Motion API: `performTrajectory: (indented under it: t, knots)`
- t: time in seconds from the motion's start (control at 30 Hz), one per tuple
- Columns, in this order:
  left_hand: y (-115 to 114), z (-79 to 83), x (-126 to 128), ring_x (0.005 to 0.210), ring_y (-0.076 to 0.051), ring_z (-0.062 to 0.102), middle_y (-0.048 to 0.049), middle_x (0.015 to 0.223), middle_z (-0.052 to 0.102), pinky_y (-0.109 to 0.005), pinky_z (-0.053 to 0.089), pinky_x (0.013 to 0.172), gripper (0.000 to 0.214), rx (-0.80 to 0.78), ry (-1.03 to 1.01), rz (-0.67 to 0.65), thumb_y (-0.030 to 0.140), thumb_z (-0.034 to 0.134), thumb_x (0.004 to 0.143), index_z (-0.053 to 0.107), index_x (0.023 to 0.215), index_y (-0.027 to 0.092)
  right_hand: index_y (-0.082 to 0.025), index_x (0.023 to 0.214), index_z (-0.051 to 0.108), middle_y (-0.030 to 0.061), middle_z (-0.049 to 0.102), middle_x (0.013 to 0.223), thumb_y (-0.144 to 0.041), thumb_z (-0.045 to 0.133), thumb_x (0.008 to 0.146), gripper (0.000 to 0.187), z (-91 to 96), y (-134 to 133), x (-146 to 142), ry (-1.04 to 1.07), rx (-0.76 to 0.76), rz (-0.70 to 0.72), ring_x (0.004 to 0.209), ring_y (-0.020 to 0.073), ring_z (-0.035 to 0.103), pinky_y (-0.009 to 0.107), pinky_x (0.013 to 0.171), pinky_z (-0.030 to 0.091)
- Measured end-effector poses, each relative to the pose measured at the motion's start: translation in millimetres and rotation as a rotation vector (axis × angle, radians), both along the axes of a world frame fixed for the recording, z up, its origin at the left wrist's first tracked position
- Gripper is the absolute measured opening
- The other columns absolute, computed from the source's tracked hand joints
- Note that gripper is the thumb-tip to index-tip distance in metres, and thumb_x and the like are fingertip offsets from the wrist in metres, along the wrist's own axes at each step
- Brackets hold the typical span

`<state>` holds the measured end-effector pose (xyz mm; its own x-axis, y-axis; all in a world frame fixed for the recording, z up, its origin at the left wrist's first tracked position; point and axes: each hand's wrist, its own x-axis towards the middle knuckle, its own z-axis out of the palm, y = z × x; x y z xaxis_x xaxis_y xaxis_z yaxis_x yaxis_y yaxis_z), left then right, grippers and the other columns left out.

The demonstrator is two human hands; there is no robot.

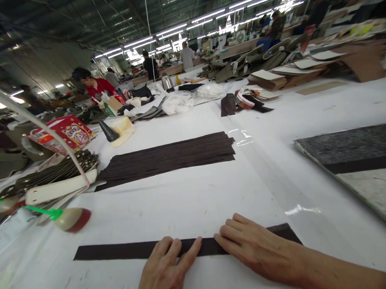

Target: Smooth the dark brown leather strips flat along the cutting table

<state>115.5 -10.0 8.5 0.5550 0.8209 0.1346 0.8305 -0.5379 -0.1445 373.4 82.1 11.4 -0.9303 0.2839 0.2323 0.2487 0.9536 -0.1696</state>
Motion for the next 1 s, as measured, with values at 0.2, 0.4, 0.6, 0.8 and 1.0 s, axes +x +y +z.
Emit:
performTrajectory:
  t: [0.2,0.4,0.6,0.8,1.0]
  knots:
    - [1.7,-0.2,0.8,0.078,-0.019,0.051,-0.0059,0.089,0.055,-0.032,0.049,0.072,0.063,0.044,0.046,-0.005,0.007,0.04,0.084,0.036,0.145,0.024,-0.01,0.108,0.056,0.0044,0.053,0.087,-0.008,0.048,0.093,0.017,-2.8,1.4,3.3,0.012,0.006,-0.016,0.077,0.0191,0.045,0.035,0.079,0.038]
    - [6.4,-7.8,-2.5,0.109,-0.023,0.051,-0.0095,0.126,0.054,-0.033,0.047,0.088,0.055,0.146,-0.035,-0.066,0.008,0.041,0.086,0.047,0.138,0.024,-0.009,0.103,0.058,0.0049,0.052,0.084,-0.009,0.043,0.095,0.016,1.7,2.7,12.4,0.016,0.074,0.001,0.072,0.018,0.043,0.034,0.073,0.037]
    - [16.5,-7.4,-2.9,0.094,-0.017,0.056,-0.0085,0.107,0.063,-0.026,0.048,0.082,0.046,-0.034,-0.115,-0.207,0.01,0.037,0.093,0.042,0.139,0.011,-0.01,0.099,0.058,0.0053,0.052,0.083,-0.008,0.038,0.096,0.021,2.0,2.4,26.7,0.009,0.098,-0.008,0.074,0.0182,0.043,0.034,0.071,0.035]
    - [23.4,1.0,9.2,0.075,-0.017,0.055,-0.0053,0.088,0.061,-0.028,0.049,0.07,0.05,-0.08,-0.047,-0.222,0.019,0.045,0.093,0.04,0.142,0.016,-0.009,0.105,0.058,0.0052,0.052,0.083,-0.008,0.038,0.096,0.021,0.7,0.6,38.9,-0.008,0.123,-0.031,0.074,0.0187,0.043,0.036,0.073,0.033]
    - [28.6,-1.6,15.9,0.078,-0.018,0.056,-0.0079,0.096,0.06,-0.03,0.049,0.068,0.055,-0.027,-0.054,-0.223,0.003,0.042,0.083,0.049,0.134,0.019,-0.01,0.101,0.057,0.0048,0.051,0.081,-0.006,0.036,0.096,0.022,9.6,1.0,55.5,-0.028,0.086,-0.048,0.073,0.0183,0.043,0.034,0.071,0.032]
